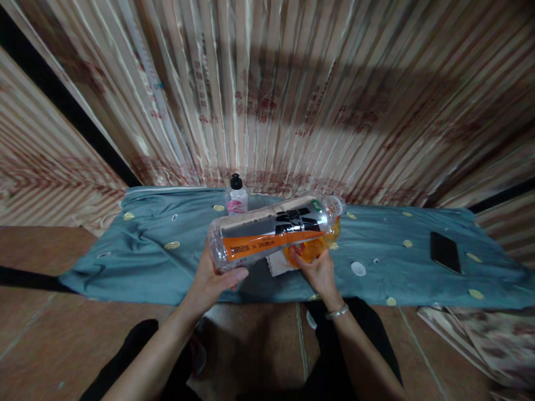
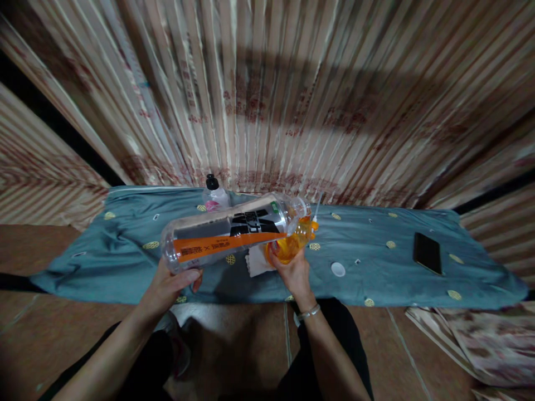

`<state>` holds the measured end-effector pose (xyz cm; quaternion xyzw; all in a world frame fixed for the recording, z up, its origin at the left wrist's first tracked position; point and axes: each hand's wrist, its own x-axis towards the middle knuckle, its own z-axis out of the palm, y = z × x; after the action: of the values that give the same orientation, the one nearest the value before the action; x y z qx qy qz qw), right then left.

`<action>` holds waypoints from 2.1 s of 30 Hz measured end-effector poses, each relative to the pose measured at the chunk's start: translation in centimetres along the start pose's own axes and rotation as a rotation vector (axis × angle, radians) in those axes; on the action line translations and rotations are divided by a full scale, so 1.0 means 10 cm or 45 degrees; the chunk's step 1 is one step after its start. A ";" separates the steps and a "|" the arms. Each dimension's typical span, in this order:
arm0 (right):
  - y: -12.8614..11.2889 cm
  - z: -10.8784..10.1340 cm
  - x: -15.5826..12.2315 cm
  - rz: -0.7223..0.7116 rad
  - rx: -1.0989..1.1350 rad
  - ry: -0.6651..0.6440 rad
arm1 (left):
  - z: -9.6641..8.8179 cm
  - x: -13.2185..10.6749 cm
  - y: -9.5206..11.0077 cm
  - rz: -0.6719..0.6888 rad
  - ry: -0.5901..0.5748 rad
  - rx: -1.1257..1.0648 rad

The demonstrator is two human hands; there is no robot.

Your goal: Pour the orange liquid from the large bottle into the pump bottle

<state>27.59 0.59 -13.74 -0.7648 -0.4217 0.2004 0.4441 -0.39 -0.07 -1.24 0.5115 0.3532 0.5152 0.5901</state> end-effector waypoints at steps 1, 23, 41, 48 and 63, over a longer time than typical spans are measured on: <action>0.00 0.00 0.00 0.008 -0.003 -0.003 | 0.00 0.00 0.00 0.006 -0.002 0.005; -0.08 -0.04 -0.02 0.001 -0.004 -0.030 | -0.02 0.00 0.00 -0.032 -0.016 -0.020; -0.08 -0.04 -0.02 0.019 -0.027 -0.030 | -0.01 -0.01 0.03 -0.034 0.014 -0.010; -0.05 -0.03 -0.01 0.003 0.001 -0.020 | -0.01 0.00 0.01 -0.014 0.003 -0.016; -0.13 -0.04 -0.03 0.043 -0.040 -0.026 | -0.01 -0.01 0.04 -0.004 -0.009 0.005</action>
<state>27.10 0.45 -12.49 -0.7765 -0.4162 0.2092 0.4243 -0.59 -0.15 -0.89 0.5138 0.3530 0.5117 0.5912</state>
